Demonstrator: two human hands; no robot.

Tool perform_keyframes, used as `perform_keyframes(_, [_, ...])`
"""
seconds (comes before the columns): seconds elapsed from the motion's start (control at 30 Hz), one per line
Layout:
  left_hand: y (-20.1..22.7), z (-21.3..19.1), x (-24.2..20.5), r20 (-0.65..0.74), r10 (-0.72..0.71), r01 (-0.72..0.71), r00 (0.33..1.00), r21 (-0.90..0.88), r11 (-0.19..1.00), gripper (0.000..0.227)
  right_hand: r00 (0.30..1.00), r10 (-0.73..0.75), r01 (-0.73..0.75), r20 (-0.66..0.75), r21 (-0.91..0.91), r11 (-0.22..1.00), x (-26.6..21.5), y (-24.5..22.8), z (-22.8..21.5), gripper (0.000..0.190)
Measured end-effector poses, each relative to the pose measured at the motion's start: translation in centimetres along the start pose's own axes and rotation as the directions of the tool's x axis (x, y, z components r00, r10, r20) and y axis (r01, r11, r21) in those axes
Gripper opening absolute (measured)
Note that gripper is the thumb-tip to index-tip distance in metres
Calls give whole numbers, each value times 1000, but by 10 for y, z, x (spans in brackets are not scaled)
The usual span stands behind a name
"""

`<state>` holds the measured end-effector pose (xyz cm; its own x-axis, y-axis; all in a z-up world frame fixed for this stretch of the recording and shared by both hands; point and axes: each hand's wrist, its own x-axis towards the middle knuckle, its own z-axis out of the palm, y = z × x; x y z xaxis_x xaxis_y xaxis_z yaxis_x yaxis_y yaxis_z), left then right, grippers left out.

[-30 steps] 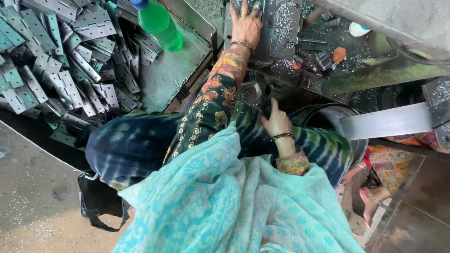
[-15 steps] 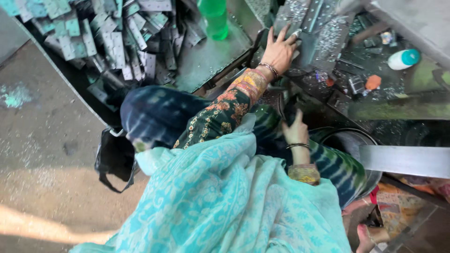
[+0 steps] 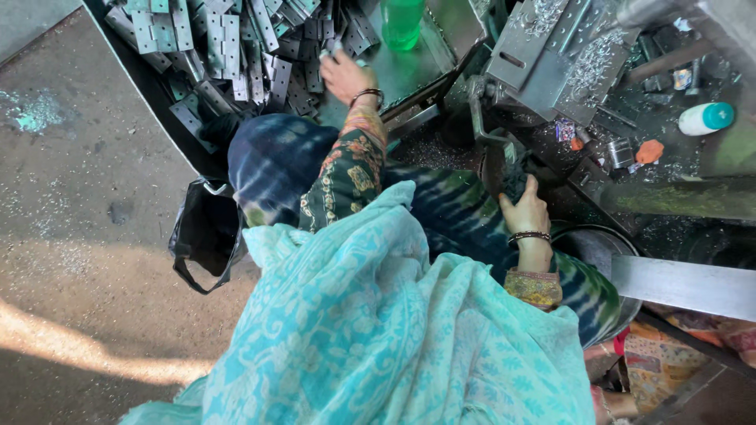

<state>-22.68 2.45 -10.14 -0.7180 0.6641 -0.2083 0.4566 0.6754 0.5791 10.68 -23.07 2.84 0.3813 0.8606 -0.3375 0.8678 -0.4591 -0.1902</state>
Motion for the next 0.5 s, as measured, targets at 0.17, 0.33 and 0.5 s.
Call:
perform_keyframes(0.17, [-3, 10, 13, 64, -162, 172, 985, -218, 961, 72, 999, -28, 28, -21, 10, 1000, 2, 0, -1, 81])
perform_keyframes(0.33, [34, 27, -14, 181, -199, 267, 963, -556, 787, 71, 1000, 7, -6, -3, 29, 1000, 2, 2, -4, 81])
perform_keyframes(0.5, [-1, 11, -1, 301, -191, 356, 934, -775, 522, 70, 999, -36, 36, -1, 55, 998, 1, 1, -5, 77])
